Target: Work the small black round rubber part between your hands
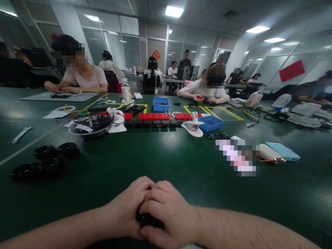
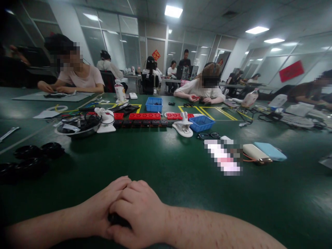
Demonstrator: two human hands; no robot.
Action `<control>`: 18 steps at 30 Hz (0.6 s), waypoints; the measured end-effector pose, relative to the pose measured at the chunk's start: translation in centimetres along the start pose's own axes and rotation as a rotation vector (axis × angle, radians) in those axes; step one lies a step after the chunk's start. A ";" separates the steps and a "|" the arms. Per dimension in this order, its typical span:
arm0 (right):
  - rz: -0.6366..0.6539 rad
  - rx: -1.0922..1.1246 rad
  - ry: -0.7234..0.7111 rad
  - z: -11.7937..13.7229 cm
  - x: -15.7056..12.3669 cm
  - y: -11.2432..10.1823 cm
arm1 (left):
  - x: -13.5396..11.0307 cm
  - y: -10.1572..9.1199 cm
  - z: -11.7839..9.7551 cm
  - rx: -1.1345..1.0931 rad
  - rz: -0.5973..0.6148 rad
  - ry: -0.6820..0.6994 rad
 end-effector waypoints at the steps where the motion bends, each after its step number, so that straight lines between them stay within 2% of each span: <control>1: 0.013 0.015 -0.031 0.1 0.0 0.0 | 0.0 -0.1 0.0 -0.009 0.010 0.018; 5: 0.066 0.042 -0.155 0.5 0.1 -0.1 | 0.2 -0.8 -0.3 -0.030 0.060 0.088; 9: 0.112 0.027 -0.187 0.7 0.0 0.0 | 0.2 -1.3 -0.4 -0.021 0.117 0.101; 11: 0.070 0.037 -0.166 0.7 0.0 -0.1 | 0.1 -1.4 -0.2 -0.022 0.139 0.097; 14: -0.087 0.064 -0.070 0.8 0.0 -0.8 | -0.3 -1.1 0.2 -0.022 0.140 0.052; 18: -0.200 0.037 0.064 0.7 0.0 -1.1 | -0.7 -0.2 0.3 -0.001 0.082 -0.022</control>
Point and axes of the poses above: each hand's wrist, its own x-axis towards the middle knuckle, its own y-axis out of the palm, z = x × y, the point moved 3 cm from there along x, towards the middle knuckle, and after that the axes turned 4 degrees about x, right-handed, at the moved point
